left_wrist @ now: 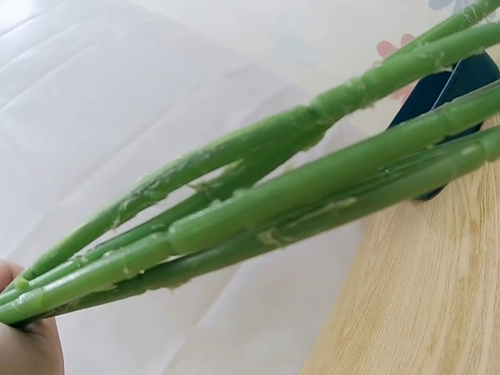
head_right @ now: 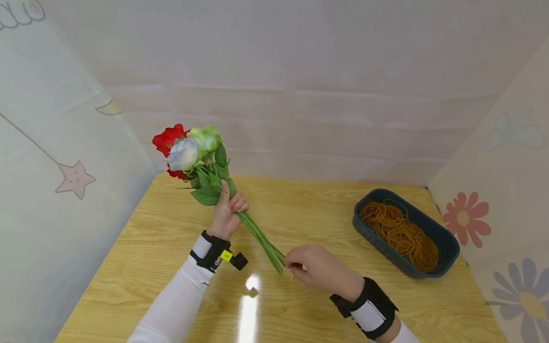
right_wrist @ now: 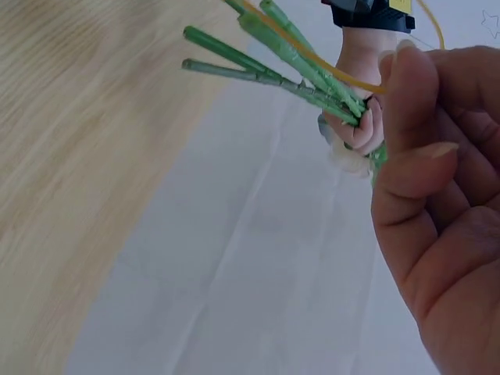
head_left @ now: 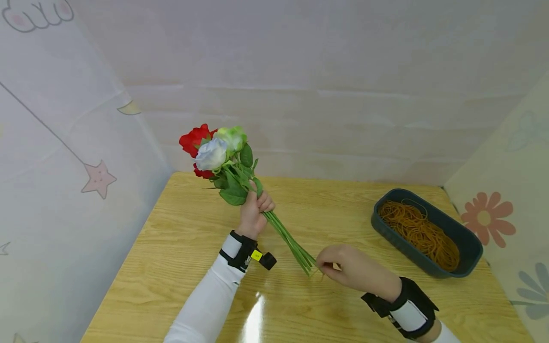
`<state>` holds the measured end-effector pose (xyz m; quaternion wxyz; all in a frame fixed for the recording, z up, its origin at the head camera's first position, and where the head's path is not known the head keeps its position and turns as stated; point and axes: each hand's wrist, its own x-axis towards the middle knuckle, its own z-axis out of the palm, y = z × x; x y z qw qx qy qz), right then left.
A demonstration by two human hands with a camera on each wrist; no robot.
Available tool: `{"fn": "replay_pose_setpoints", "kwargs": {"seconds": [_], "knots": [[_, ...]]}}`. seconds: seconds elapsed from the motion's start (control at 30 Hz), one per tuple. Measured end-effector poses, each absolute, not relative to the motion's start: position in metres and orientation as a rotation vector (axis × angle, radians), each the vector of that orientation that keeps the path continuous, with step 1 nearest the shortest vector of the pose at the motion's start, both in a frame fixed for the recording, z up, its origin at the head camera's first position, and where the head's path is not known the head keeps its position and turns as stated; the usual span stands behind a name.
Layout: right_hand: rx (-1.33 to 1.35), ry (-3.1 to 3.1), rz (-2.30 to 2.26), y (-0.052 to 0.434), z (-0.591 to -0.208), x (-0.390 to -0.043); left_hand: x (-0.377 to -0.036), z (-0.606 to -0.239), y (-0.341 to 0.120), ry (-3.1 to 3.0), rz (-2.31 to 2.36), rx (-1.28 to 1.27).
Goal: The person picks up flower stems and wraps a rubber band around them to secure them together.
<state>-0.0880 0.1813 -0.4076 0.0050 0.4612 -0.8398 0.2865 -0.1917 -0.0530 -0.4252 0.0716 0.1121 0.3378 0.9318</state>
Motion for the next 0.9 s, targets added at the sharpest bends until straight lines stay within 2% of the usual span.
{"fn": "replay_pose_setpoints", "kwargs": {"seconds": [0.43,0.9], "knots": [[1.345,-2.652,0.757,0.183,-0.411,-0.1,-0.2,-0.423,-0.052,0.969,2.836,0.229],[1.242,-2.613,0.786,0.17,-0.41,-0.121,-0.199,-0.429,-0.034,1.002,2.787,0.254]]}}
